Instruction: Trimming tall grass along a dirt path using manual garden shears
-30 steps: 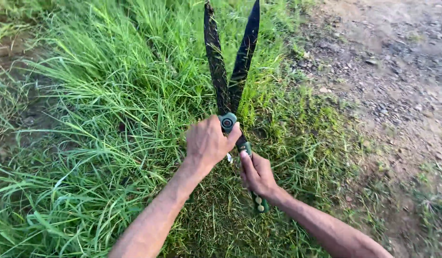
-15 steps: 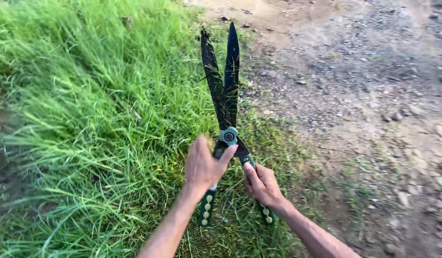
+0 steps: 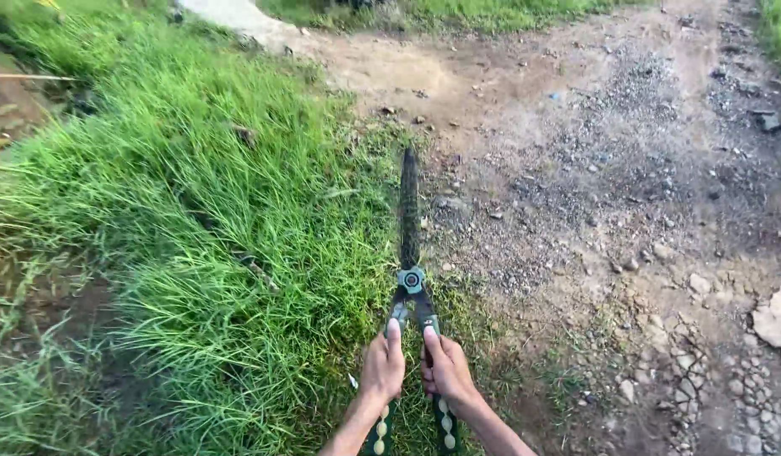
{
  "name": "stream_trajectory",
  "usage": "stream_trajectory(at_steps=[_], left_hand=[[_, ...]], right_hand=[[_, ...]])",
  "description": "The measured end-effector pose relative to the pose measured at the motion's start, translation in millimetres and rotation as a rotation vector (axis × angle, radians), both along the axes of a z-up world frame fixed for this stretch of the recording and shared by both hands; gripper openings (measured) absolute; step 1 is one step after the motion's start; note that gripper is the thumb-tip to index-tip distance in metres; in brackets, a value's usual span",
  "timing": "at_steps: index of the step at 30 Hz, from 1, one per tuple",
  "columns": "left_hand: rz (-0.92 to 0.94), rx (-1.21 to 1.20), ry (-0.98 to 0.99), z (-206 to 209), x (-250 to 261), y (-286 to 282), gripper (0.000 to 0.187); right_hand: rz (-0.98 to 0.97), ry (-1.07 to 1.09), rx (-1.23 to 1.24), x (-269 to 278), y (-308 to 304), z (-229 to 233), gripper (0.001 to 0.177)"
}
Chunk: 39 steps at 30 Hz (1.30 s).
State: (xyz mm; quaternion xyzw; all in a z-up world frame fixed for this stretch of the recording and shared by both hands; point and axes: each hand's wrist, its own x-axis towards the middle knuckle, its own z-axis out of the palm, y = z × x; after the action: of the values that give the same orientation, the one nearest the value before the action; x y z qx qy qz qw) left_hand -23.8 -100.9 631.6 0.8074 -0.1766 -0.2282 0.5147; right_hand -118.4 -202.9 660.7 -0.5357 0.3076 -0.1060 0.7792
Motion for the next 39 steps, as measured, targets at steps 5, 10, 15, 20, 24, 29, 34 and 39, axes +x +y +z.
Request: stream_trajectory(at_steps=[5, 10, 15, 20, 24, 29, 34, 39], left_hand=[[-0.112, 0.084, -0.049, 94, 23, 17, 0.062], [-0.196, 0.187, 0.042, 182, -3, 44, 0.052], [-0.183, -0.004, 0.397, 207, -52, 79, 0.048], [-0.186, 0.1, 0.226, 191, -102, 109, 0.046], [-0.192, 0.208, -0.116, 168, -138, 164, 0.055], [-0.244, 0.235, -0.059, 154, -171, 213, 0.058], [-0.316, 0.171, 0.007, 151, -201, 238, 0.055], [-0.382, 0.23, 0.128, 179, -219, 220, 0.038]], right_hand=[[0.114, -0.012, -0.097, -28, -36, 96, 0.046], [0.149, -0.008, -0.158, -52, -34, 139, 0.041], [0.016, -0.087, -0.146, -79, -15, 162, 0.042], [-0.017, -0.049, -0.15, -129, 26, 151, 0.035], [0.034, -0.088, 0.122, -169, 76, 117, 0.033], [-0.104, 0.089, 0.21, -204, 165, 113, 0.052], [-0.355, 0.066, 0.178, -239, 203, 100, 0.054], [-0.292, 0.129, 0.032, -271, 201, 115, 0.057]])
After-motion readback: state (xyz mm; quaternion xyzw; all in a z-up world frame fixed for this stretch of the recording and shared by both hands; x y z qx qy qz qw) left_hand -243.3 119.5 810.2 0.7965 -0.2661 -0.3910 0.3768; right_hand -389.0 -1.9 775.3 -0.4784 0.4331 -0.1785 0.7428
